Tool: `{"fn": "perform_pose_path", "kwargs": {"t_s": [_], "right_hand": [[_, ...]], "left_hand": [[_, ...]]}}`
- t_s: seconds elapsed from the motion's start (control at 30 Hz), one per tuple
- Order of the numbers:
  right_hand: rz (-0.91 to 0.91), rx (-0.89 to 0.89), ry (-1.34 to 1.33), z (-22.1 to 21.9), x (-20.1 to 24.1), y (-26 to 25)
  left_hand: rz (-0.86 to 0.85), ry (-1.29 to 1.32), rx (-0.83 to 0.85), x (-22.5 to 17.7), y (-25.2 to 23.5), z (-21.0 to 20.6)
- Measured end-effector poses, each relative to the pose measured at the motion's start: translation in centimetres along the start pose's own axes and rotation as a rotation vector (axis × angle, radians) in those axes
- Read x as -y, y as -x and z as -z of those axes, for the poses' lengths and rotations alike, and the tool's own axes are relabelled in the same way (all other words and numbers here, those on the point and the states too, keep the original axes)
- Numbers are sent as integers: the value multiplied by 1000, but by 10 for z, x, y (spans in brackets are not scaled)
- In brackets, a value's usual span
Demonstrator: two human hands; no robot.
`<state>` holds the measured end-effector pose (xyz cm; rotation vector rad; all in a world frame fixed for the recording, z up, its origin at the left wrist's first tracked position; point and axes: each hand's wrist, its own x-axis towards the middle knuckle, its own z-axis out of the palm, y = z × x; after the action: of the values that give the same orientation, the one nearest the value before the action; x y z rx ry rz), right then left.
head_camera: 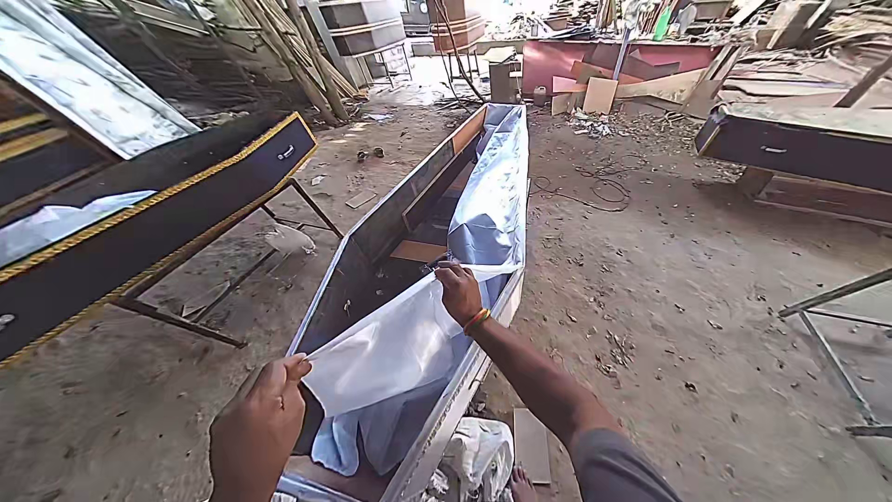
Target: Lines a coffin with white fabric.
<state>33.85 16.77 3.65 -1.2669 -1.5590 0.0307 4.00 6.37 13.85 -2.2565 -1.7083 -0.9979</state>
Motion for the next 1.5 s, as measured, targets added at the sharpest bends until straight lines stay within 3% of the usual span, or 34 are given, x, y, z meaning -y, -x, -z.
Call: {"fn": "perform_pose_path", "kwargs": {"t_s": [0.07,0.13,0.3,0.43,0.67,0.77,0.9,1.13,1.33,1.5], "right_hand": [[45,-95,-26,-4,-2,14],[49,-72,-33,-12,-2,39],[46,318,121,-17,-17,107],[45,709,132,9,-26,108],[105,924,365,24,-8,100],[131,871,438,25,-2,98],[121,761,293,29,-9,104],[292,552,182,43,-33,128],[202,594,83,52,-33,127],[185,668,96,51,-35,124]], "left_hand": [[-169,-116,-119,2,9,-2],[-211,-174,-145,18,30,-10],[-126,-157,155,57,134,-47],[-122,-131,169,42,189,-66],[-184,-98,188,39,215,-66],[-133,-77,193,35,208,-65],[-138,-89,188,32,210,-59],[-318,-55,330,30,213,-46],[-517,19,293,42,199,-44],[-524,75,406,39,182,-35]]}}
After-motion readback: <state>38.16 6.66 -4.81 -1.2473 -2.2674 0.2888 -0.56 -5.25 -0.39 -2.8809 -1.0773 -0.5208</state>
